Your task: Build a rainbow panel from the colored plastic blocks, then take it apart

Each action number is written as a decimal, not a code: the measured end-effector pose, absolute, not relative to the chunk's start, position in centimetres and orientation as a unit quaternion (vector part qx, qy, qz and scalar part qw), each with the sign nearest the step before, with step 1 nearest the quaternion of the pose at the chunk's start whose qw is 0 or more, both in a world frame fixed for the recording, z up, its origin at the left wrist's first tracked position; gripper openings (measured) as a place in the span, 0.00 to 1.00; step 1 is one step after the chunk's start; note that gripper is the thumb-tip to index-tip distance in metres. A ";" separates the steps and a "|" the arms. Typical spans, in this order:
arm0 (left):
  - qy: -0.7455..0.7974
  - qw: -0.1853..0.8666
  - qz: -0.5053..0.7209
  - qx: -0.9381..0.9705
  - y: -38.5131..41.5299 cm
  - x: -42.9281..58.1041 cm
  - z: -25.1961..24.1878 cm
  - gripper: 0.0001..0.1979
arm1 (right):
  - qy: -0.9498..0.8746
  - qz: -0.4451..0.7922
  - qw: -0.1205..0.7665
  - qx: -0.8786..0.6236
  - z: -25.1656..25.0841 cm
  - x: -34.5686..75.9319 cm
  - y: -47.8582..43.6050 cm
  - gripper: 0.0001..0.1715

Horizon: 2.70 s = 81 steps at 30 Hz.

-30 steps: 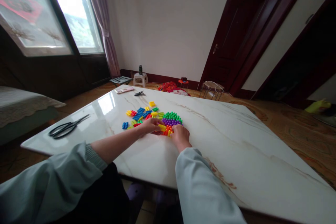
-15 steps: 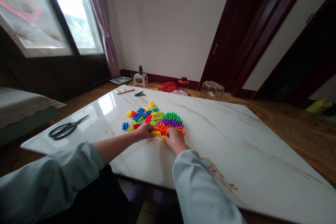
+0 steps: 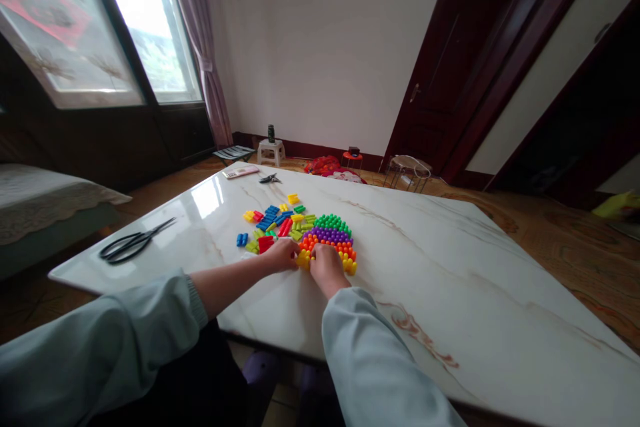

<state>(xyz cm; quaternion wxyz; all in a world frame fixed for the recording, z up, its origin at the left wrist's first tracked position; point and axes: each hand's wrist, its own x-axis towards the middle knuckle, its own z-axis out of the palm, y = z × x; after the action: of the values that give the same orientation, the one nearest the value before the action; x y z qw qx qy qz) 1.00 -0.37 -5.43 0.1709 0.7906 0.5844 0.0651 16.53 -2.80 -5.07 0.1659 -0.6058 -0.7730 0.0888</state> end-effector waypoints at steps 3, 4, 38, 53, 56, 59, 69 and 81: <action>0.600 0.174 0.061 0.778 -0.5 1.0 -5.6 0.11 | -0.765 0.074 0.151 -0.622 -5.0 16.4 -2.7 0.11; 0.604 0.171 0.062 0.776 -0.5 0.9 -5.7 0.11 | -0.763 0.072 0.147 -0.626 -5.0 16.4 -2.7 0.11; 0.620 0.162 0.076 0.764 -0.4 2.1 -4.5 0.19 | -0.715 -0.026 0.132 -0.686 -3.5 22.8 -2.7 0.15; 0.627 0.162 0.071 0.759 -0.5 2.2 -4.5 0.15 | -0.759 -0.037 0.069 -0.646 -3.6 21.0 -2.8 0.14; 0.626 0.154 0.068 0.762 -0.6 2.2 -4.3 0.14 | -0.770 -0.028 0.059 -0.634 -3.8 19.9 -2.9 0.13; 0.628 0.152 0.066 0.760 -0.7 2.1 -4.1 0.13 | -0.766 -0.010 0.057 -0.640 -4.1 18.8 -2.9 0.13; 0.625 0.152 0.070 0.762 0.0 1.6 -4.3 0.13 | -0.772 0.021 0.084 -0.630 -4.5 17.4 -2.5 0.12; 0.616 0.153 0.031 0.772 -0.1 1.5 -3.8 0.17 | -0.682 0.065 0.084 -0.724 -2.1 26.2 -3.6 0.18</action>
<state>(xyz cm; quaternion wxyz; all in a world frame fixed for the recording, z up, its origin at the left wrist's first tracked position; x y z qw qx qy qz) 1.45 -0.06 -3.79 0.1534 0.7721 0.6159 0.0308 26.22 -3.57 -2.11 0.0837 -0.7239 -0.6817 0.0655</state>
